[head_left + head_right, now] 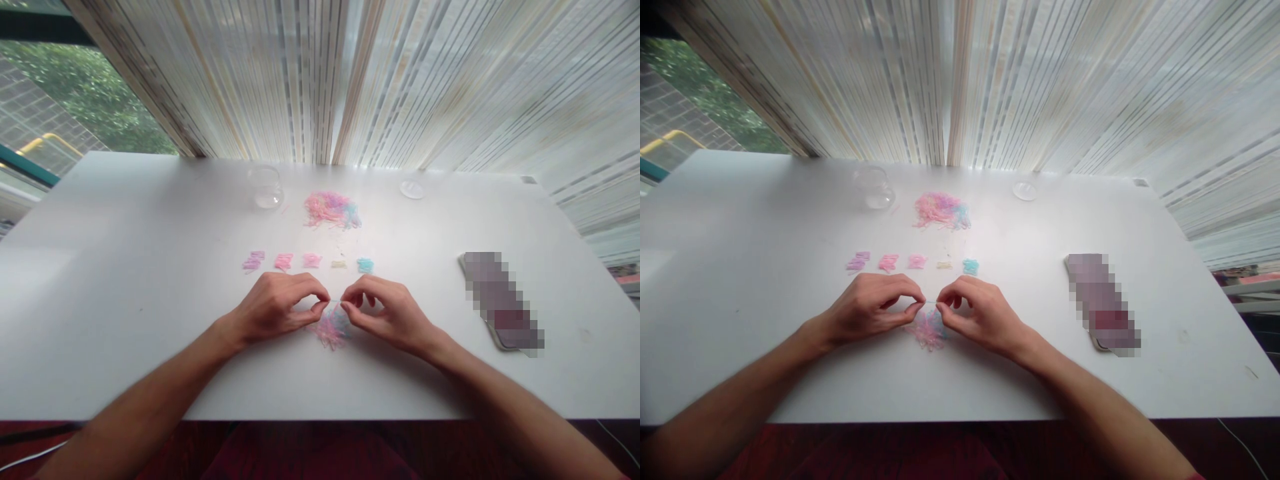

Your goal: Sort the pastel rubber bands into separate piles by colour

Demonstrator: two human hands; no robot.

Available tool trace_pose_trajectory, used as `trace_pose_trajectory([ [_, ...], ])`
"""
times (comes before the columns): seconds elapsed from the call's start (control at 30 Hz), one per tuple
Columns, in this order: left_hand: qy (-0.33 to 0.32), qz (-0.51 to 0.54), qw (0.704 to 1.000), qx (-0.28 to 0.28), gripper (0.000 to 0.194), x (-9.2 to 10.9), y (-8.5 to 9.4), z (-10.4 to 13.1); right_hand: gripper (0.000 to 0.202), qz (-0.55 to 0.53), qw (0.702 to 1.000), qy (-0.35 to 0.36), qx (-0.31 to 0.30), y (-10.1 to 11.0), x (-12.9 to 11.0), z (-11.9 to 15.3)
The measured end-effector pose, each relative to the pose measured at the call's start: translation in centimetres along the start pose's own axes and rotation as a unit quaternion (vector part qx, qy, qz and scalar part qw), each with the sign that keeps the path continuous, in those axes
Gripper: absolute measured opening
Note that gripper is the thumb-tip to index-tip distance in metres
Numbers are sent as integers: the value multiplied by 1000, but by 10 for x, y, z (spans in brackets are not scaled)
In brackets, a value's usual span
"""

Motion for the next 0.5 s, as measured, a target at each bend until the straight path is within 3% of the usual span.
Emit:
trace_pose_trajectory([
  [0.33,-5,7,1000,-2,10,1,0,0,6,-27,999,-37,-18,1,3,-1],
  [0.5,-5,1,1000,-6,11,0,1,0,7,33,999,-23,-2,24,4,-5],
])
Point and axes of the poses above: each hand's wrist, its own z-axis away from the middle knuckle, its own y-axis out of the back of the hand, x = y × z, the point moved 6 cm from there along -z, towards the middle knuckle, and after that the axes turned 5 degrees about -y, right-handed, at the moved point
